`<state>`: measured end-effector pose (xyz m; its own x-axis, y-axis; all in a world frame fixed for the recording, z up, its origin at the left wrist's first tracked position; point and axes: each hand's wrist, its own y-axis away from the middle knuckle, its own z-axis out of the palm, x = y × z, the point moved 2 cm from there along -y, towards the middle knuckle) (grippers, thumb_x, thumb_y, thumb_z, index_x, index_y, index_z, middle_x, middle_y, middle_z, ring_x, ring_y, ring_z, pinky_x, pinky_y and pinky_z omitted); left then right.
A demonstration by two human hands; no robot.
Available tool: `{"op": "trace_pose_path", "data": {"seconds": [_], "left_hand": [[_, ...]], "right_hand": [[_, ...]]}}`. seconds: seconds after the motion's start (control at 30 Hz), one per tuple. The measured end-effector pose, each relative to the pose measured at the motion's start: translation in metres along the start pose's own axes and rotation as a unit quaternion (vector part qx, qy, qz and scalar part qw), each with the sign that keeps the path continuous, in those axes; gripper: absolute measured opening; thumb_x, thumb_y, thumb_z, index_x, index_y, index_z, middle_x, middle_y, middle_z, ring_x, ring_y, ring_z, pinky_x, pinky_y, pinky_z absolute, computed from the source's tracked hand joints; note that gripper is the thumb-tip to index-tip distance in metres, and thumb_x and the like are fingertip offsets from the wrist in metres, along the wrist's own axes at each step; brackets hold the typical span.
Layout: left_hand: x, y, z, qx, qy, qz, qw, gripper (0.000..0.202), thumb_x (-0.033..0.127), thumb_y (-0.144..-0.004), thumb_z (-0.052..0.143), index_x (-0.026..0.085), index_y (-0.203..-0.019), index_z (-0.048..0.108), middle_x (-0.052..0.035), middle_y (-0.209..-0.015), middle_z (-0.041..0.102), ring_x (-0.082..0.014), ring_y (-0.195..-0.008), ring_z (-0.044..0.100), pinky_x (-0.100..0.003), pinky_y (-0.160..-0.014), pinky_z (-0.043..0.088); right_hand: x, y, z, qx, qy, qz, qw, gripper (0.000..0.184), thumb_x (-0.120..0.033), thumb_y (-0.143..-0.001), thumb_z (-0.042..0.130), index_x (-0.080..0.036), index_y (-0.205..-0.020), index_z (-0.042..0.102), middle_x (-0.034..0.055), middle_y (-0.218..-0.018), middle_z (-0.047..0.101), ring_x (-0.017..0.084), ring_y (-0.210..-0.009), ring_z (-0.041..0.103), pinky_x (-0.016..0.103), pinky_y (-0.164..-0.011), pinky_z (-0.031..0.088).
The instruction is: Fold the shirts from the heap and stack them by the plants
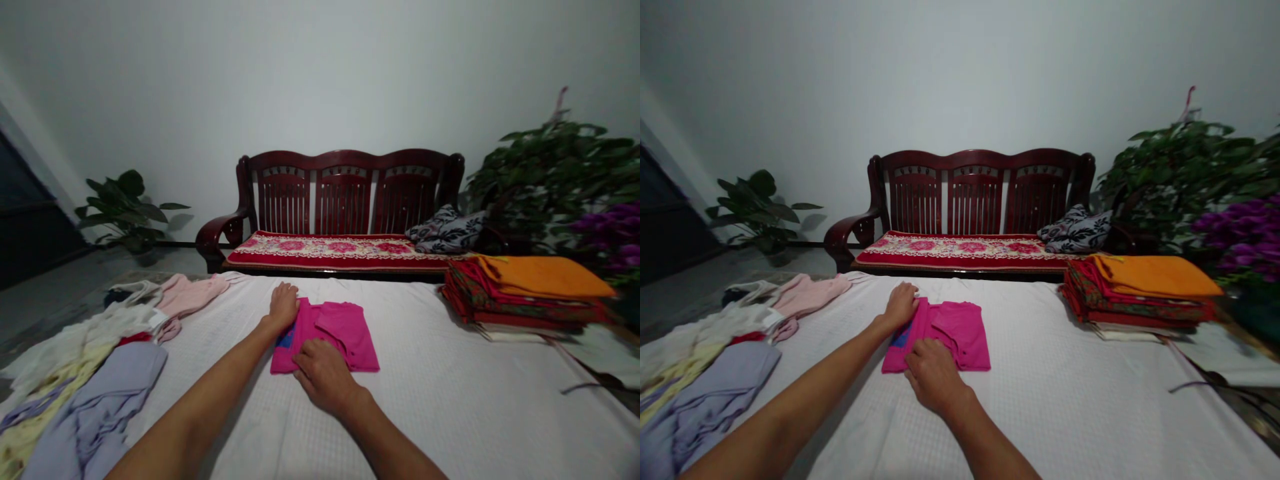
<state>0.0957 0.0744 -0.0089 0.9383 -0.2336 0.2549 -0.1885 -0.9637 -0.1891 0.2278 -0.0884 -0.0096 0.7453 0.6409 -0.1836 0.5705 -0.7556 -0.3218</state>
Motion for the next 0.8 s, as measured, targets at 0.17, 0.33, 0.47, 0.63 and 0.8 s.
{"op": "trace_pose_path", "data": {"seconds": [0.17, 0.33, 0.47, 0.63, 0.8], "left_hand": [[0.011, 0.028, 0.013, -0.006, 0.0, 0.098, 0.995, 0.049, 0.033, -0.1, 0.04, 0.013, -0.144, 0.048, -0.0165, -0.156, 0.042, -0.0305, -0.15, 0.026, -0.048, -0.121, 0.019], [0.01, 0.037, 0.026, -0.078, 0.013, 0.127, 0.989, 0.06, 0.043, -0.1, 0.041, 0.015, -0.153, 0.037, -0.0155, -0.161, 0.033, -0.0326, -0.153, 0.018, -0.051, -0.122, 0.013], [0.005, 0.039, 0.02, -0.028, 0.064, 0.094, 0.993, 0.06, 0.041, -0.1, 0.041, 0.013, -0.153, 0.036, -0.016, -0.162, 0.032, -0.0309, -0.153, 0.016, -0.049, -0.123, 0.013], [-0.024, 0.056, 0.004, 0.078, 0.18, -0.085, 0.977, 0.058, 0.027, -0.092, 0.049, 0.007, -0.146, 0.042, -0.0217, -0.144, 0.052, -0.0277, -0.136, 0.048, -0.04, -0.113, 0.036], [-0.045, 0.081, 0.001, -0.032, 0.344, -0.192, 0.919, 0.064, 0.031, -0.083, 0.063, 0.003, -0.139, 0.046, -0.0122, -0.099, 0.071, -0.022, -0.086, 0.069, -0.029, -0.074, 0.051]], "right_hand": [[-0.003, 0.002, -0.002, 0.007, -0.015, -0.022, 1.0, 0.026, -0.04, -0.097, 0.054, -0.019, -0.089, 0.067, 0.0054, -0.095, 0.066, 0.021, -0.091, 0.052, 0.037, -0.084, 0.036], [0.001, 0.0, -0.002, 0.052, -0.026, -0.03, 0.998, 0.026, -0.031, -0.099, 0.049, -0.019, -0.085, 0.067, 0.0052, -0.087, 0.068, 0.02, -0.084, 0.054, 0.038, -0.088, 0.036], [0.013, 0.001, -0.012, 0.122, -0.044, 0.046, 0.991, 0.028, -0.027, -0.102, 0.043, -0.018, -0.093, 0.067, 0.0078, -0.094, 0.07, 0.022, -0.092, 0.058, 0.037, -0.091, 0.037], [0.019, 0.003, -0.016, 0.115, -0.062, 0.063, 0.989, 0.022, -0.024, -0.1, 0.047, -0.02, -0.1, 0.069, 0.0071, -0.104, 0.071, 0.022, -0.102, 0.059, 0.037, -0.095, 0.039], [0.027, -0.001, -0.015, 0.095, -0.056, 0.095, 0.989, 0.025, -0.024, -0.097, 0.051, -0.021, -0.112, 0.071, 0.0087, -0.122, 0.069, 0.024, -0.116, 0.057, 0.04, -0.105, 0.039]]}}
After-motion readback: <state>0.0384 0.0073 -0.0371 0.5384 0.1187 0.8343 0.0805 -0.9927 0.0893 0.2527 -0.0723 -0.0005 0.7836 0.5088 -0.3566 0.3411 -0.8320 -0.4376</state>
